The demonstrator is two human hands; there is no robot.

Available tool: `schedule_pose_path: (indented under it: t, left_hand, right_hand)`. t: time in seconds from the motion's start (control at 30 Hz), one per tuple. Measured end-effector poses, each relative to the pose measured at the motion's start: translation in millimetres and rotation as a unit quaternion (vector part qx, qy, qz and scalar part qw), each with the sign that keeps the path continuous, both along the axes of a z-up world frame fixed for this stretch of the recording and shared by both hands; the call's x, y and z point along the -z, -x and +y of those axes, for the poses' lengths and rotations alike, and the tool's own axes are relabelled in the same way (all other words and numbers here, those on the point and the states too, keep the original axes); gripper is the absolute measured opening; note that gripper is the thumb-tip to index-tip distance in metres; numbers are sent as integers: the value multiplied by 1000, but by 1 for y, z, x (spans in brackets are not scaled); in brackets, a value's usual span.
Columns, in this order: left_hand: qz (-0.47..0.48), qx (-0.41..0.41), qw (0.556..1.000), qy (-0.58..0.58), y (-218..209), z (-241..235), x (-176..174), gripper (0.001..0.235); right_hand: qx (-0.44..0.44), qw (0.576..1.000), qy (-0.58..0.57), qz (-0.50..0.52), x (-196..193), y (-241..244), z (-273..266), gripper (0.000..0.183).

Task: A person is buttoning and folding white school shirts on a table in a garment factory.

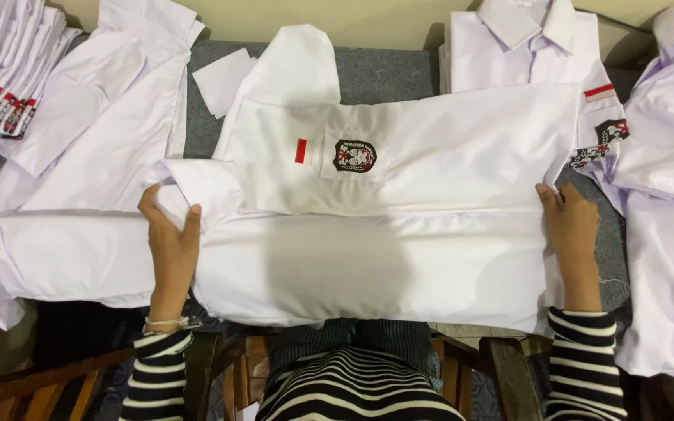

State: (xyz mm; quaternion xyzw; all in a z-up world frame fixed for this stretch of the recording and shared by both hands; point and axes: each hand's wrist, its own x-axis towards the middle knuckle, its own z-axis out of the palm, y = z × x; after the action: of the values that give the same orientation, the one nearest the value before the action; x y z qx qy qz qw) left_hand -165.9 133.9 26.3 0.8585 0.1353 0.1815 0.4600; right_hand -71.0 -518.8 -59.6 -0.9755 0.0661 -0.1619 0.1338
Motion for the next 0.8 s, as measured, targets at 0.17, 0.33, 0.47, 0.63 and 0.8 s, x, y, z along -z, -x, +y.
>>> schedule_pose_path:
  t: [0.17, 0.33, 0.47, 0.63, 0.8]
  left_hand:
    - [82, -30, 995, 48, 13, 6, -3, 70]
    - [154, -36, 985, 72, 29, 3, -10, 64]
    - [223, -24, 974, -13, 39, -3, -19, 73]
    - [224, -1, 973, -51, 44, -7, -19, 63]
    - [144, -36, 986, 71, 52, -4, 11, 64]
  right_hand:
    - [46, 987, -148, -32, -43, 39, 31, 46]
    - [62, 985, -163, 13, -55, 73, 29, 44]
    - [94, 977, -162, 105, -57, 90, 27, 50]
    - [78, 973, -175, 125, -77, 103, 39, 46]
    - [132, 925, -257, 248, -125, 111, 74, 81]
